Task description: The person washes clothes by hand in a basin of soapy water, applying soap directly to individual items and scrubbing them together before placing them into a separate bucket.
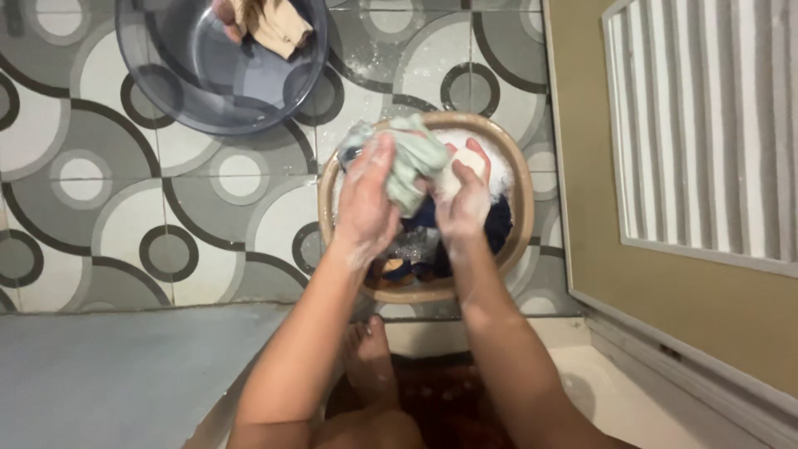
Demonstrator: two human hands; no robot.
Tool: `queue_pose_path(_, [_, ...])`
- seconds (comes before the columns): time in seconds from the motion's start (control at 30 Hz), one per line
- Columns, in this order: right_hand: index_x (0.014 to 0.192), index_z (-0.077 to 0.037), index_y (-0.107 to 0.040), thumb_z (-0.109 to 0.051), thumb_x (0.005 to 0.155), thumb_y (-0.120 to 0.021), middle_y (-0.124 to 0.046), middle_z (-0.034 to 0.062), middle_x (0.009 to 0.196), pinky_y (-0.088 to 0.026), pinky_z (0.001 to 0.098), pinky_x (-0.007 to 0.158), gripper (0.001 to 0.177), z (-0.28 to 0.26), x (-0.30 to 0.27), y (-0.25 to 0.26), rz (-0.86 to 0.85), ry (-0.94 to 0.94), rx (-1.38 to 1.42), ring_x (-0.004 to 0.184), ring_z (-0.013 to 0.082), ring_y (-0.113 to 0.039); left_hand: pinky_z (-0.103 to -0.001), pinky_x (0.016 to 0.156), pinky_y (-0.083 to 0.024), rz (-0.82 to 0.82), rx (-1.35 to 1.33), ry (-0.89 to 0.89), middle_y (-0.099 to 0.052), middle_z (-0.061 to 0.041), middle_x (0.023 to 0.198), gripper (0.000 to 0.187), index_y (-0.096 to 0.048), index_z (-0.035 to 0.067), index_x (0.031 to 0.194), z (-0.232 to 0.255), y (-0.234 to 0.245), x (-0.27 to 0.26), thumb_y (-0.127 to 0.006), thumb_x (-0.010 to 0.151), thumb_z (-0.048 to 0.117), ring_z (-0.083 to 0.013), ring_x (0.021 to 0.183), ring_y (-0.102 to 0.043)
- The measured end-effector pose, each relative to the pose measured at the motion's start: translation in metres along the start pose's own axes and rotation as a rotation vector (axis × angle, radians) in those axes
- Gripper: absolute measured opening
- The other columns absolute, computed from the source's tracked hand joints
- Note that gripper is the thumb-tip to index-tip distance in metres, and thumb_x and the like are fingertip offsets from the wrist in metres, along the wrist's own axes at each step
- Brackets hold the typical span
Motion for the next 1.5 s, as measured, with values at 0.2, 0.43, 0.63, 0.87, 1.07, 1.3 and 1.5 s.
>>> queue_pose_path(0.2, [0.144,-0.008,-0.050,-0.032,0.107,-0.058,-0.055,0.0150,0.136,-0.056,0.0404,0.103,0.045,0.022,-0.001,-0.021,-0.154,-0.300,0.320,0.121,0.0272,-0.061,-0.040,0.085,-0.054,0.057,0.059,-0.005,-0.065,-0.011,0.111,0.030,-0.058,0.001,0.125,-0.002,-0.020,0.001,-0.045,0.116,0.026,-0.0228,0.100,-0.064])
queue_pose_path(0.43, [0.151,-0.009,-0.048,-0.030,0.110,-0.062,-0.057,0.0138,0.130,-0.056,0.0402,0.103,0.048,-0.006,-0.022,-0.041,-0.218,0.294,0.019,0.120,0.0270,-0.061,-0.047,0.099,-0.048,0.281,1.218,-0.368,-0.061,-0.019,0.117,0.038,-0.052,0.000,0.124,-0.032,0.013,0.007,-0.056,0.105,0.033,-0.0335,0.111,-0.060])
queue_pose_path(0.63, [0.138,-0.003,-0.047,-0.025,0.112,-0.052,-0.054,0.0171,0.129,-0.046,0.0409,0.108,0.035,-0.005,-0.046,-0.065,-0.086,0.306,-0.693,0.126,0.0305,-0.053,-0.053,0.094,-0.049,0.103,0.731,-0.196,-0.061,-0.022,0.124,0.043,-0.052,-0.002,0.132,-0.049,0.038,0.015,-0.049,0.103,0.030,-0.0375,0.106,-0.060])
queue_pose_path(0.87, [0.133,-0.008,-0.050,-0.029,0.113,-0.048,-0.056,0.0132,0.130,-0.040,0.0406,0.114,0.029,-0.004,-0.049,-0.011,-0.026,0.332,-0.908,0.126,0.0260,-0.053,-0.042,0.097,-0.054,0.332,1.056,0.317,-0.074,-0.019,0.106,0.040,-0.070,0.003,0.106,-0.053,0.039,0.026,-0.055,0.106,0.040,-0.0270,0.100,-0.069])
queue_pose_path(1.07, [0.125,-0.009,-0.061,-0.023,0.095,-0.059,-0.064,0.0170,0.115,-0.044,0.0511,0.087,0.034,-0.030,-0.067,0.026,-0.382,0.246,-1.857,0.113,0.0369,-0.059,-0.036,0.097,-0.051,-0.084,0.904,0.045,-0.074,-0.010,0.116,0.022,-0.072,0.005,0.111,-0.034,0.028,0.035,-0.069,0.096,0.020,-0.0191,0.109,-0.067])
queue_pose_path(1.3, [0.124,-0.007,-0.065,-0.018,0.098,-0.059,-0.066,0.0104,0.124,-0.049,0.0369,0.102,0.028,-0.070,-0.012,0.017,-0.400,0.195,-0.979,0.116,0.0236,-0.062,-0.026,0.075,-0.054,-0.447,0.770,0.229,-0.073,-0.005,0.117,0.029,-0.068,0.007,0.128,0.001,-0.015,0.017,-0.066,0.099,0.014,-0.0107,0.088,-0.063])
queue_pose_path(1.5, [0.112,0.007,-0.071,-0.032,0.107,-0.062,-0.065,0.0171,0.090,-0.039,0.0333,0.063,0.040,-0.070,0.006,0.016,-0.493,-0.521,-0.456,0.073,0.0231,-0.055,-0.026,0.057,-0.056,-0.354,0.898,0.241,-0.076,-0.001,0.090,0.039,-0.063,0.014,0.130,0.044,-0.028,0.015,-0.068,0.091,0.018,-0.0062,0.071,-0.070])
Point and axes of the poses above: each hand's wrist, its own x-axis towards the middle knuckle, its own y-axis out of the back of the hand, z = x × y, the point moved 5 cm from there along x, towards the middle knuckle
